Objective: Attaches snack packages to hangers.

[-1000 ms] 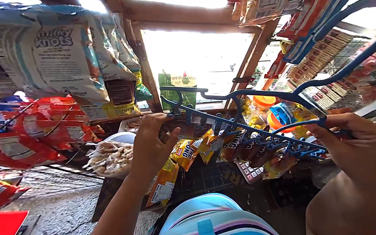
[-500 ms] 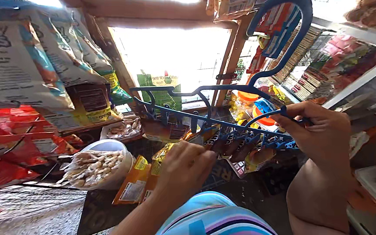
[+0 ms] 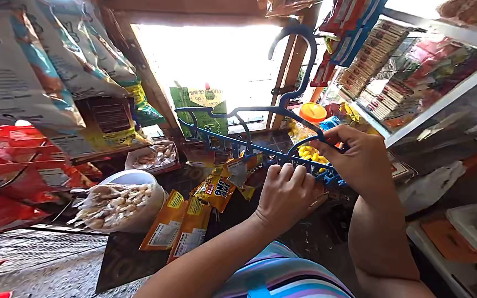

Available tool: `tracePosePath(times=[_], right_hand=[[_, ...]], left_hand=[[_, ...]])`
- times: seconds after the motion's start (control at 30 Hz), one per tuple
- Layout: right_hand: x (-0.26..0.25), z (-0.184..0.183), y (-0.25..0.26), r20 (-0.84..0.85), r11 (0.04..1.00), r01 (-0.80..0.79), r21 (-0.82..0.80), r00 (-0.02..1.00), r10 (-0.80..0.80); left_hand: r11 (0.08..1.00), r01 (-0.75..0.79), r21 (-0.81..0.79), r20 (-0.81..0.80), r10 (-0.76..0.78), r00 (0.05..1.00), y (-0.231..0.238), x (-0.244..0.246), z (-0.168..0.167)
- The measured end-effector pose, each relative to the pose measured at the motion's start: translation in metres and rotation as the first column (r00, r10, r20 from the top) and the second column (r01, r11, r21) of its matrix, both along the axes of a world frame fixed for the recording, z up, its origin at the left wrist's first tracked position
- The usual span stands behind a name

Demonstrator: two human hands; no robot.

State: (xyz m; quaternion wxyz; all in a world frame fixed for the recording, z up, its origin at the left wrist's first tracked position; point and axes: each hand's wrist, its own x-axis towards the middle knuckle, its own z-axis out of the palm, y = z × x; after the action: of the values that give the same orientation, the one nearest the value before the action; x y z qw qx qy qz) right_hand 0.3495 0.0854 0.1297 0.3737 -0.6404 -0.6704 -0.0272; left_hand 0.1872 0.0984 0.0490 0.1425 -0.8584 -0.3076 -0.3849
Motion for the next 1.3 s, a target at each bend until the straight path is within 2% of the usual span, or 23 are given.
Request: tracePosePath(times=[0.27,0.4,0.5,0.6,0.77,0.83,0.97,1.03,1.17,1.3], right_hand=[[-0.001,-0.008,0.004,0.059,0.983,-0.029,-0.183,0.997,0.040],[0.011,-0.004,0.003,0.115,0.953,-0.121,-0.277,0.981,0.158],[0.027,-0.001,0.004,0.124,0.859,-0.218,-0.463,0.944,0.306],[0.041,0.007,0.010,0.046,0.725,-0.274,-0.632,0.921,0.388],[0.057,0.010,0.020,-0.128,0.645,-0.382,-0.662,0.905,0.405],[0.054,0.008,0.019,-0.121,0.665,-0.358,-0.655,0.919,0.375],[0.044,0.000,0.008,0.123,0.840,-0.255,-0.480,0.928,0.352],[0.041,-0.001,0.004,0.181,0.867,-0.253,-0.429,0.917,0.357],[0.049,0.004,0.007,-0.002,0.794,-0.362,-0.489,0.910,0.414],[0.067,0.014,0.027,-0.254,0.613,-0.516,-0.599,0.848,0.465]], left_hand=[[0.999,-0.005,-0.050,-0.069,0.001,0.998,0.005,0.008,-0.024],[0.998,0.014,-0.066,-0.047,-0.018,0.999,0.008,0.008,-0.027],[0.996,0.025,-0.091,-0.038,-0.028,0.999,0.008,0.010,-0.028],[0.989,0.048,-0.141,-0.049,-0.055,0.997,0.006,0.011,-0.026],[0.985,0.056,-0.163,-0.037,-0.062,0.997,0.008,0.012,-0.023],[0.984,0.055,-0.171,-0.026,-0.061,0.998,0.009,0.013,-0.025],[0.978,0.060,-0.198,0.015,-0.058,0.998,0.011,0.013,-0.024],[0.977,0.062,-0.203,0.025,-0.058,0.998,0.012,0.013,-0.025],[0.976,0.077,-0.201,0.031,-0.072,0.997,0.011,0.013,-0.027],[0.976,0.084,-0.200,0.029,-0.080,0.996,0.010,0.014,-0.027]])
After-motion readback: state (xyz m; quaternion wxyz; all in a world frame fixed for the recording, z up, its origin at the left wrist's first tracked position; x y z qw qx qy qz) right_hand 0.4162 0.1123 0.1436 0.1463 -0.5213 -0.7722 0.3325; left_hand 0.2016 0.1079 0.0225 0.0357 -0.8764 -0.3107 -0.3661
